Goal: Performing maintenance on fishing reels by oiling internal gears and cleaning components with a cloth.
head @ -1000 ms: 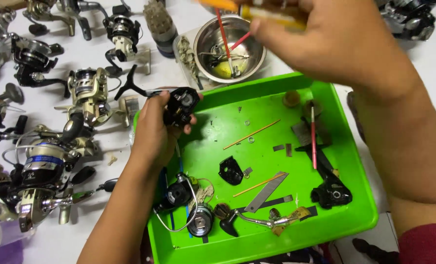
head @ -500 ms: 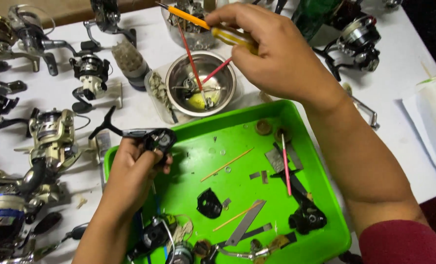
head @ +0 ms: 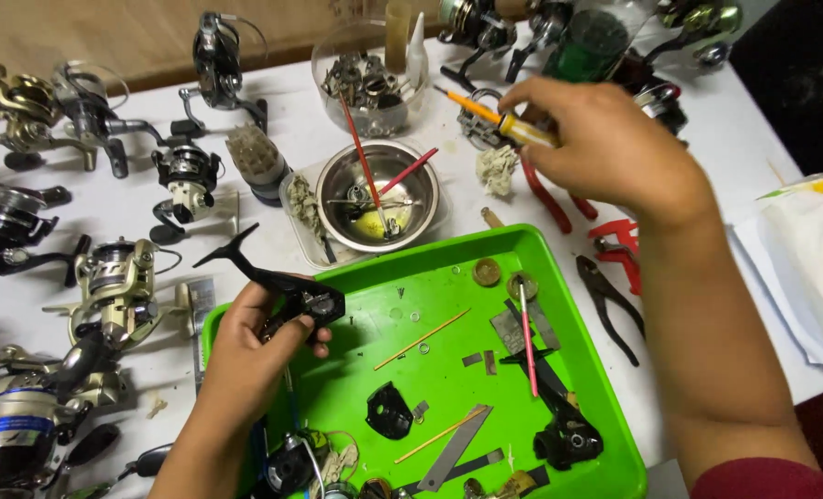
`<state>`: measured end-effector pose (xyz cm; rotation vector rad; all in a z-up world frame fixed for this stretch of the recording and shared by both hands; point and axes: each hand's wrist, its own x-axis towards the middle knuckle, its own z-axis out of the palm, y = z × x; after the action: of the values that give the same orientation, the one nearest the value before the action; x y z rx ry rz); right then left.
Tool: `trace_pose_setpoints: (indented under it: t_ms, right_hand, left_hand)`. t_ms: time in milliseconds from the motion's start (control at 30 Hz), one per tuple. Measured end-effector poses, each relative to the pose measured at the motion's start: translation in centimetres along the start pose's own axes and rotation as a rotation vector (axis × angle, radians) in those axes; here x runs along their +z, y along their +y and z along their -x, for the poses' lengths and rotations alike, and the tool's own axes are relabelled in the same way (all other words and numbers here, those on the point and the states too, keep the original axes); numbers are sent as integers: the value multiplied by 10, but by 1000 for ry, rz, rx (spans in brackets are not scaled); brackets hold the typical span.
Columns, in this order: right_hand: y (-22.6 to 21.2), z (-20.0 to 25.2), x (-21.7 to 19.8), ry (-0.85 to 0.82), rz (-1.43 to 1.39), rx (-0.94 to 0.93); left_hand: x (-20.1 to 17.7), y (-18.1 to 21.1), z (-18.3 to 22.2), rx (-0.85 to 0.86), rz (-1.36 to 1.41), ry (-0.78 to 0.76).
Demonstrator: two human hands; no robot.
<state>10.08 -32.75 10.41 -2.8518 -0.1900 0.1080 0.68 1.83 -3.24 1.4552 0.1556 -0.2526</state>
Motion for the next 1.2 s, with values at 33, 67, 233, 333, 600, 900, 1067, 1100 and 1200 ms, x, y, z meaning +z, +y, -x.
trace_pose_setpoints:
  t_ms: [33,67,233,333,600,900,1067,1100,1200]
  right_hand:
    - [3,-2,3,12,5,-1]
    - [5,-5,6,-46,7,53]
    - [3,-3,20,-253,-88,326]
    - [36,-8,47,-273,8,316]
    - [58,-5,73,-256,39,223]
    - [71,2,73,-229,67,190]
    - [-2,40,40,8,-63,-36]
    - [-25,50,34,49,-214,-169]
    - [-72,61,42,-88,-385,-378]
  left_hand:
    - [1,2,0,12,2,-4]
    - [1,3,-1,-11,-4,0]
    - [5,9,0,-16,-22,-41]
    - [5,8,-1,-42,-42,-97]
    - [3,-2,-5,43,-26,-238]
    - [14,32,13,140,-136,-364]
    - [18,42,23,179,-245,-420]
    - [19,42,24,187,-260,-447]
    - [15,34,25,267,-358,-478]
